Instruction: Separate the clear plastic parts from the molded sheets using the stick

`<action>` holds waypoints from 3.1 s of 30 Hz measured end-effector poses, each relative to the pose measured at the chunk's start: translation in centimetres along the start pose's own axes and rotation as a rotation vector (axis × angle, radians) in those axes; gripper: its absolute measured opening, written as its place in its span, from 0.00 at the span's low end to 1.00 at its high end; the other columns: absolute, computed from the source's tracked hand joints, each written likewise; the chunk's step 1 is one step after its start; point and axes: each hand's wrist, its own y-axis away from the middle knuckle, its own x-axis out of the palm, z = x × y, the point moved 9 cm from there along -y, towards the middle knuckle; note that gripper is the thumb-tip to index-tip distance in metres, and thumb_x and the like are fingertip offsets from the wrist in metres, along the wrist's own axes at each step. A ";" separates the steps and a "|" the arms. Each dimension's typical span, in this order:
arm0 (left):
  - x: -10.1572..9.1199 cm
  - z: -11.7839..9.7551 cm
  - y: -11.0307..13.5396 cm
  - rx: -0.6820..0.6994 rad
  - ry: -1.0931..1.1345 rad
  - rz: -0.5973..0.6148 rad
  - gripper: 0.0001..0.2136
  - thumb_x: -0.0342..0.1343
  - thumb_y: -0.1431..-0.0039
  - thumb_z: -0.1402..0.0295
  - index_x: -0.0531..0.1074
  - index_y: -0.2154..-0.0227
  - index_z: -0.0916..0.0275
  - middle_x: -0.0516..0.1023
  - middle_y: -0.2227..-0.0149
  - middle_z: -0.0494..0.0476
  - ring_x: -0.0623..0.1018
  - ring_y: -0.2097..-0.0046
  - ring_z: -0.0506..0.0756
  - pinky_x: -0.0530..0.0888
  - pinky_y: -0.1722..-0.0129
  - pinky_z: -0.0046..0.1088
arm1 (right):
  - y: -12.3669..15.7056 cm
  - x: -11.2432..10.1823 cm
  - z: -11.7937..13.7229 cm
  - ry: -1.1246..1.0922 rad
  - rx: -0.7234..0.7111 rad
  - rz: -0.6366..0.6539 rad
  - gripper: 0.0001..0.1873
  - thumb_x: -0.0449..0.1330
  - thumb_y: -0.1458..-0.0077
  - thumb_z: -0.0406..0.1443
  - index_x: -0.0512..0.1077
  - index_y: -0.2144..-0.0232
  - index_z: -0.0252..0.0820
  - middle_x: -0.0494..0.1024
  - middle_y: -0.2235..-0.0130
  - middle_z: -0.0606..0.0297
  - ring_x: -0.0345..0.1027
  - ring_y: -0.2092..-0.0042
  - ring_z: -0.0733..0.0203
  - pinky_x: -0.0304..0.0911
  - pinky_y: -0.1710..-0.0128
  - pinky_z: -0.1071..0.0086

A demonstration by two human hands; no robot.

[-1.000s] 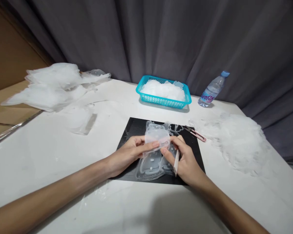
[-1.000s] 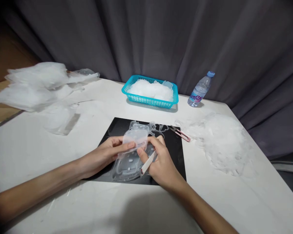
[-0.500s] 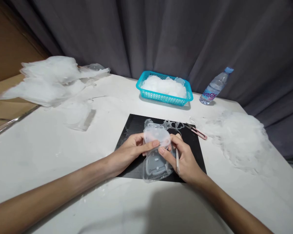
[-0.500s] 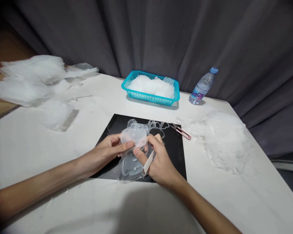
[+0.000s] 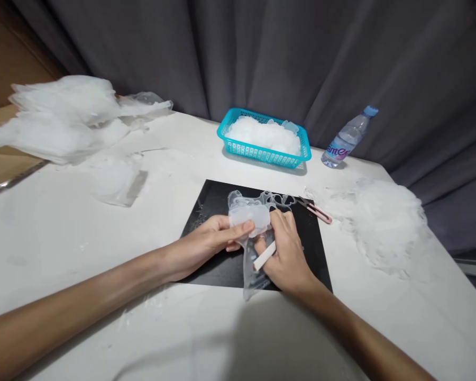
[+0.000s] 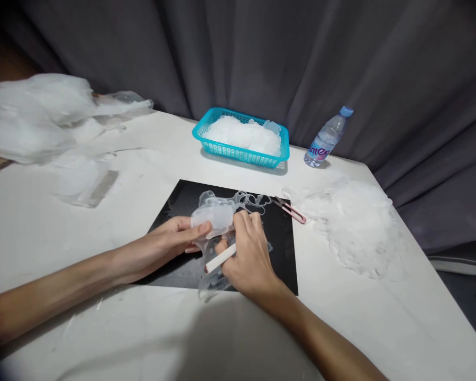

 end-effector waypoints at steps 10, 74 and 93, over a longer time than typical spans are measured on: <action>-0.8 -0.3 -0.3 0.071 0.083 -0.116 0.17 0.69 0.41 0.54 0.79 0.64 0.66 0.71 0.69 0.51 0.64 0.68 0.50 0.62 0.66 0.27 | -0.3 -0.1 -1.1 -0.692 0.158 0.114 0.17 0.64 0.39 0.48 0.62 0.67 0.46 0.70 0.67 0.68 0.64 0.66 0.61 0.62 0.65 0.67; -0.3 -1.3 -0.2 0.133 -0.106 0.034 0.12 0.69 0.40 0.61 0.77 0.69 0.65 0.70 0.75 0.47 0.63 0.75 0.45 0.62 0.77 0.19 | -0.1 -2.0 -0.8 -0.441 0.015 0.221 0.05 0.62 0.33 0.38 0.76 0.62 0.45 0.73 0.63 0.66 0.63 0.58 0.59 0.59 0.54 0.64; 0.0 -1.4 0.3 0.065 -0.061 0.058 0.10 0.72 0.44 0.63 0.80 0.66 0.63 0.79 0.68 0.51 0.75 0.66 0.51 0.72 0.63 0.25 | -0.5 -2.6 -0.2 -0.159 -0.105 0.122 0.06 0.60 0.38 0.30 0.70 0.67 0.45 0.74 0.66 0.66 0.65 0.59 0.57 0.63 0.57 0.64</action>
